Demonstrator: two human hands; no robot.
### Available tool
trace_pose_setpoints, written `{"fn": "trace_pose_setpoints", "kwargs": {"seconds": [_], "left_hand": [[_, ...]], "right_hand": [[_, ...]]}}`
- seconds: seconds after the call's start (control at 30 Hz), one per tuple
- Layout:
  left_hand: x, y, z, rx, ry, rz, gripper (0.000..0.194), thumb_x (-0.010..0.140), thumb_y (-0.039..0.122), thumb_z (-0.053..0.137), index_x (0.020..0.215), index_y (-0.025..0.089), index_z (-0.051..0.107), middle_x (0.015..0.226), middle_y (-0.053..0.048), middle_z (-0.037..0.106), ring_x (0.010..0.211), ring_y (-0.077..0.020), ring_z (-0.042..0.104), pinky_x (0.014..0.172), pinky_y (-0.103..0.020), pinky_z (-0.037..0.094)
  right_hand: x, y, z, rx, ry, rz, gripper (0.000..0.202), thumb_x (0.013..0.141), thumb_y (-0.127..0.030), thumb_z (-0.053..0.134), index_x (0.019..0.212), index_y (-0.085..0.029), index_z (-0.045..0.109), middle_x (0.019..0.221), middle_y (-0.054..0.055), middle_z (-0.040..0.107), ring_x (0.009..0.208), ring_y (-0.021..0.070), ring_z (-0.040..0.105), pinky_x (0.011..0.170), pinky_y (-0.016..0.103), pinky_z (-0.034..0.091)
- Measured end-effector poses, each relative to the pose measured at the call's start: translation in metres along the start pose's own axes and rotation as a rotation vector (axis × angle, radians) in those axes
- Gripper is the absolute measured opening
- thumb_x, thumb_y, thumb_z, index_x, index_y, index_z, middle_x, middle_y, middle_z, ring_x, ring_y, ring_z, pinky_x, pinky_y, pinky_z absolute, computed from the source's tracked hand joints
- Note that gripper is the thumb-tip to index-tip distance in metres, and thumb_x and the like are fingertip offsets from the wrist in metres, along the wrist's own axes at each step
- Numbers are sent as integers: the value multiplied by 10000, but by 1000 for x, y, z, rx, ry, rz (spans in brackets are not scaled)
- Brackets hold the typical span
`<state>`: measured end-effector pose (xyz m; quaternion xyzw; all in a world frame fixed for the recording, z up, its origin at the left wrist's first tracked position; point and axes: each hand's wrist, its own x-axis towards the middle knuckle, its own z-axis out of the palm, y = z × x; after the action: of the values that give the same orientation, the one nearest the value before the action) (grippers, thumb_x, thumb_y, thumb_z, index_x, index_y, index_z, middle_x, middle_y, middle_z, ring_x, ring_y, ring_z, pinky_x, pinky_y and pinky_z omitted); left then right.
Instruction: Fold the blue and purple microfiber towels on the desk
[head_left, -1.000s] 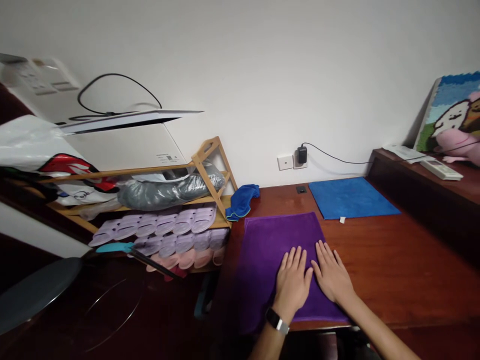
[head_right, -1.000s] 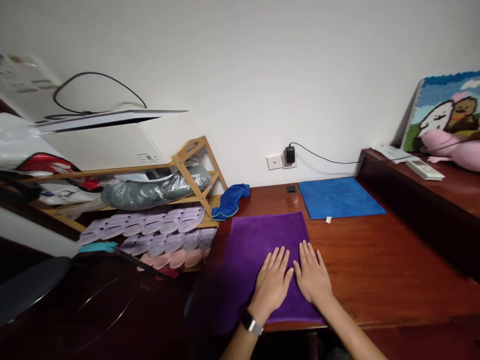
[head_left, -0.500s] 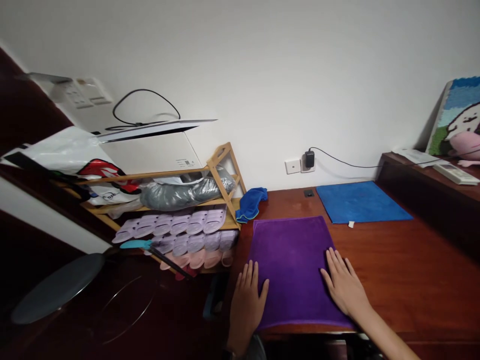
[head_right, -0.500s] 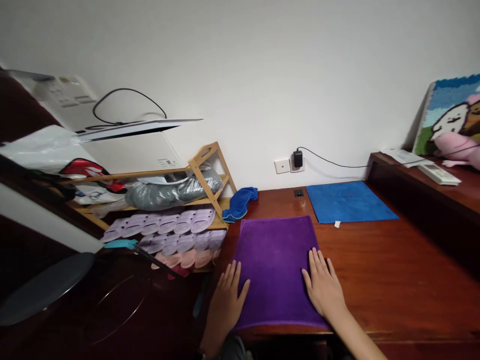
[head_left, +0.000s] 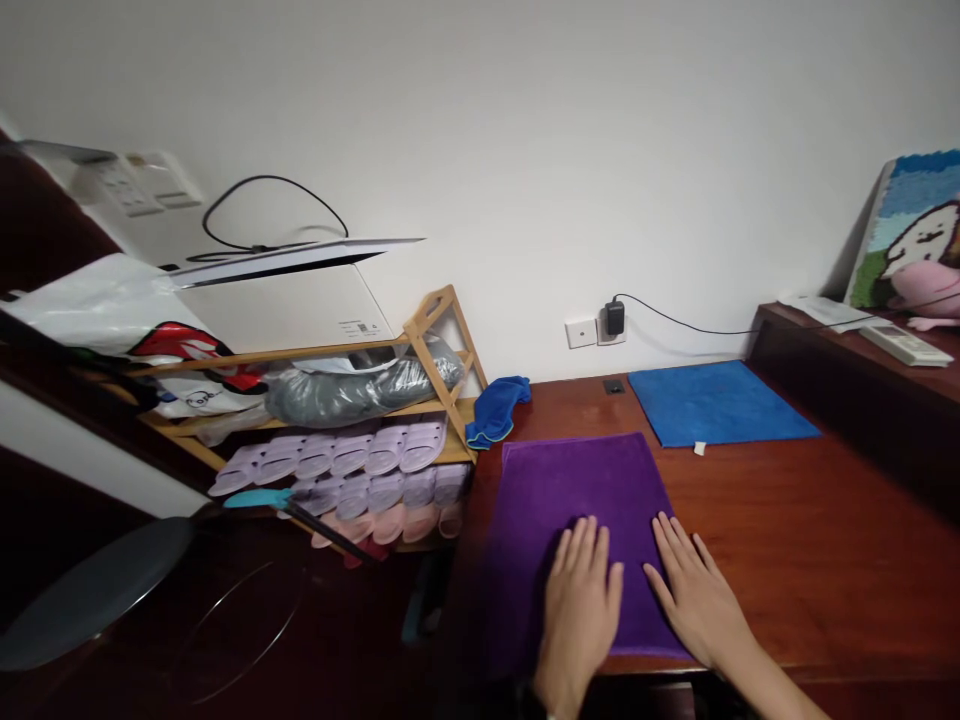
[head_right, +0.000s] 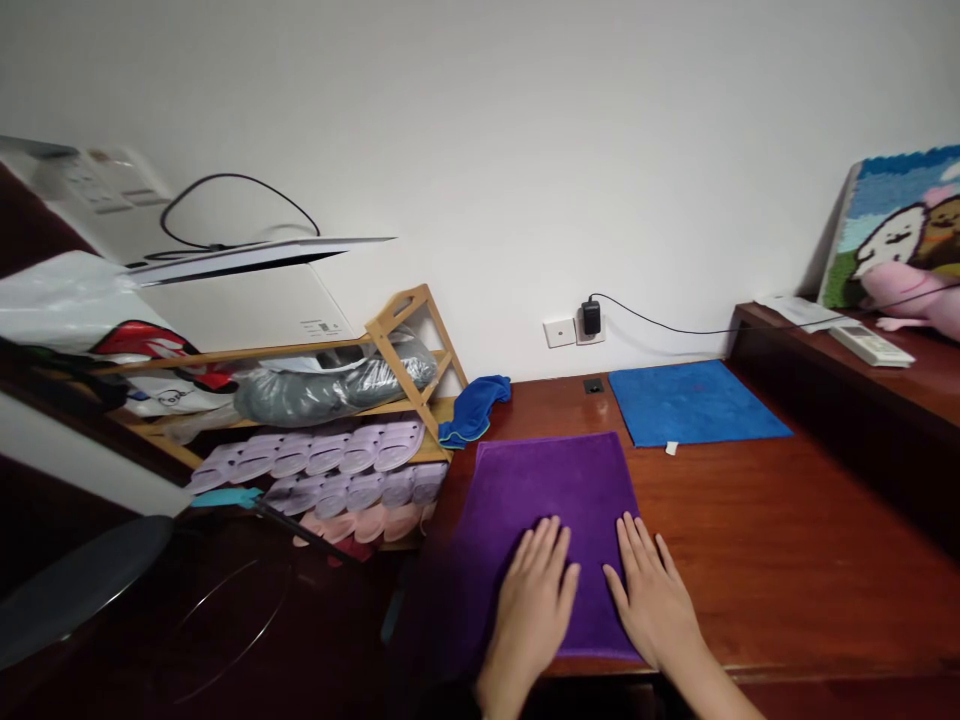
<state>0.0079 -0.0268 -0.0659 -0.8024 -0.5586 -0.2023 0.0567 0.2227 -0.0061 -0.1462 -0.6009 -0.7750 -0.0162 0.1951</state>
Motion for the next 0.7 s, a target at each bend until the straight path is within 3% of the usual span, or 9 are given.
{"fn": "trace_pose_setpoints", "kwargs": {"seconds": [0.07,0.13,0.2,0.3,0.37,0.43,0.57,0.7], "left_hand": [[12,26,5,-68,-48,24,520,1086,454,435,1557,240,492,1626,-60,472,1507,-252,432,1246,-476,391],[14,29,9,-80,-85,9,538,1083,507,428,1566,276,478,1625,-46,473,1505,-252,436,1241,-489,396],[5,8,9,-24,-102,-48,539,1081,500,432,1573,282,468,1628,-55,466,1498,-272,446,1223,-524,411],[-25,-49,6,137,-70,-202,560,1071,462,451,1568,205,475,1627,-115,459,1494,-324,446,1201,-572,420],[-47,-84,2,223,-29,-282,569,1064,461,455,1549,166,497,1603,-144,492,1477,-336,469,1183,-565,439],[-63,-105,0,266,8,-312,578,1061,469,449,1534,142,508,1579,-163,520,1464,-334,486,1173,-541,455],[-74,-108,3,285,60,-311,598,1065,481,430,1514,96,516,1564,-200,528,1466,-336,482,1174,-529,455],[-72,-100,5,261,110,-297,597,1065,478,430,1525,105,503,1563,-206,528,1464,-333,485,1165,-538,463]], "right_hand": [[-1,1,0,-6,-4,-15,728,1065,-581,244,1657,-158,269,1675,93,364,1560,276,323,1266,513,279],[-2,2,-2,-12,-10,-21,720,1067,-572,245,1654,-155,281,1674,92,367,1559,270,326,1264,500,282],[-2,1,-4,-22,-13,-14,726,1066,-583,254,1648,-153,303,1671,92,369,1555,269,335,1264,496,278],[0,1,-8,-34,-16,-8,732,1063,-604,247,1640,-160,328,1669,86,369,1550,273,345,1272,509,253],[1,2,-9,-34,-12,-11,735,1063,-610,238,1639,-164,334,1667,86,374,1548,275,350,1273,518,249],[2,3,-9,-32,-3,-15,737,1060,-616,245,1639,-170,334,1662,90,385,1545,280,356,1267,525,259],[-8,6,-9,-55,24,-24,709,1060,-591,276,1649,-197,308,1668,74,374,1559,306,321,1257,557,263],[-33,8,-14,-83,25,-72,695,1075,-544,310,1677,-229,164,1685,35,342,1559,265,326,1242,499,313]]}}
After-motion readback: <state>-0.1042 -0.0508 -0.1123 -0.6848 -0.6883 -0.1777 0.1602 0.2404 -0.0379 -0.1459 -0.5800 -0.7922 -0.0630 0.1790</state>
